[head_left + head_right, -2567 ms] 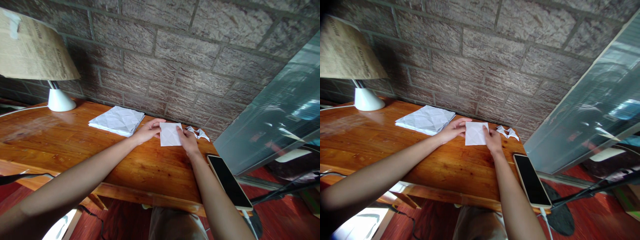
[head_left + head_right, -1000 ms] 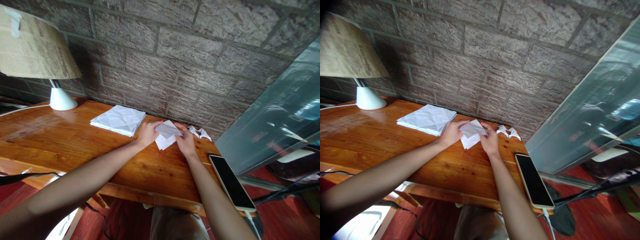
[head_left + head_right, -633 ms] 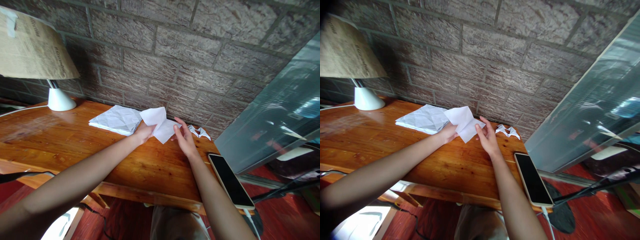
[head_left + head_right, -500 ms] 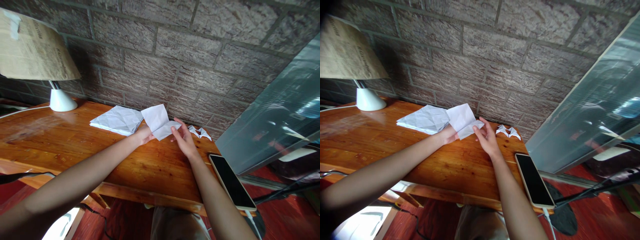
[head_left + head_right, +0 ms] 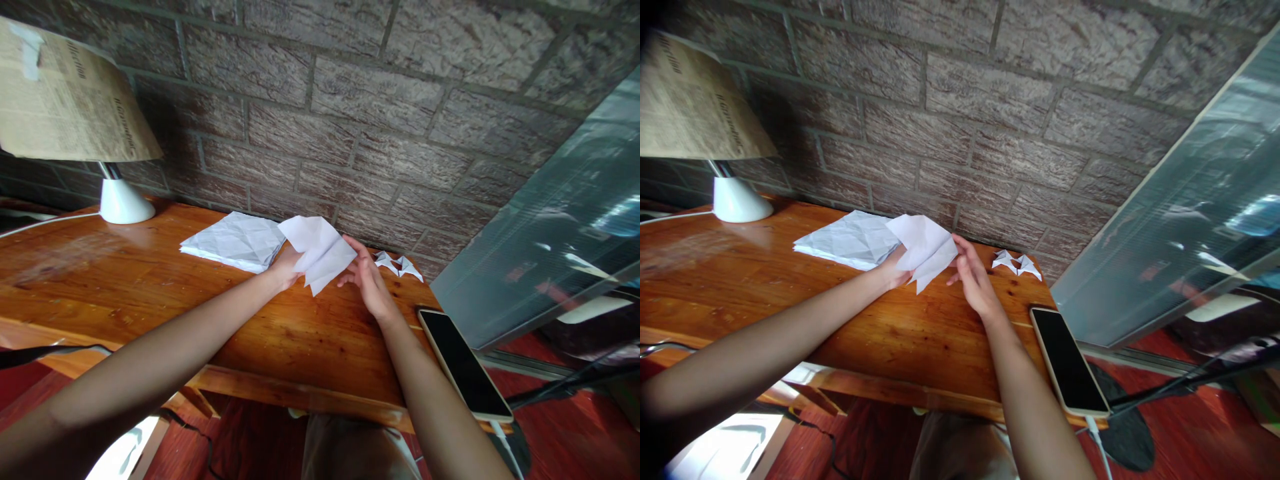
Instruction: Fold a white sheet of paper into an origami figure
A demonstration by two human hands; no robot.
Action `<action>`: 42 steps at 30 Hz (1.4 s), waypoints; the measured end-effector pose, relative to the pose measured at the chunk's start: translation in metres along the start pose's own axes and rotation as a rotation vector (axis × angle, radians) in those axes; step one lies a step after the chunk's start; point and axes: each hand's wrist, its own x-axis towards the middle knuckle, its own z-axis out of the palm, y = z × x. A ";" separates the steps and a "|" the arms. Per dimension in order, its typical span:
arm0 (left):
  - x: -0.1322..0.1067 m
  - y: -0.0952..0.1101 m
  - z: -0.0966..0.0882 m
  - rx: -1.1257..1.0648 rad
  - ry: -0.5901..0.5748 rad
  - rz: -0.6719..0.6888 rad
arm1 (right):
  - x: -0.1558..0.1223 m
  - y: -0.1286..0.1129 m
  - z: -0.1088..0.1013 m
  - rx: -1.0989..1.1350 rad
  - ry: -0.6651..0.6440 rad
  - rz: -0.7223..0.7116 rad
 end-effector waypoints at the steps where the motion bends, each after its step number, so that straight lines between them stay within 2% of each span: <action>1: 0.000 0.002 0.000 -0.024 0.006 0.026 | 0.002 0.002 -0.001 0.029 0.023 0.008; 2: -0.001 0.005 -0.001 -0.030 0.021 0.050 | 0.004 0.004 -0.003 0.041 0.074 0.021; 4: -0.002 0.012 -0.003 0.112 0.048 0.062 | 0.008 0.006 -0.006 -0.008 0.232 0.051; 6: -0.004 0.019 -0.006 0.162 0.036 0.108 | 0.010 0.006 -0.008 -0.051 0.298 0.074; 8: -0.006 0.024 -0.008 0.164 0.001 0.189 | 0.010 0.004 -0.009 -0.051 0.279 0.087; 13: -0.010 0.026 -0.010 0.200 -0.003 0.263 | 0.007 -0.001 -0.008 -0.009 0.202 0.158; 21: -0.014 0.026 -0.013 0.436 0.002 0.454 | 0.008 0.001 -0.011 0.029 0.228 0.190; 26: -0.018 0.028 -0.010 0.492 -0.029 0.491 | 0.006 0.002 -0.005 0.031 0.163 0.169; 31: -0.022 0.031 -0.006 0.524 -0.071 0.494 | 0.007 0.011 -0.001 -0.028 0.246 0.224; 37: -0.022 0.031 -0.005 0.555 -0.083 0.537 | 0.009 0.013 0.002 0.024 0.293 0.304; 42: -0.022 0.031 -0.005 0.590 -0.067 0.567 | 0.008 0.007 0.004 0.074 0.254 0.318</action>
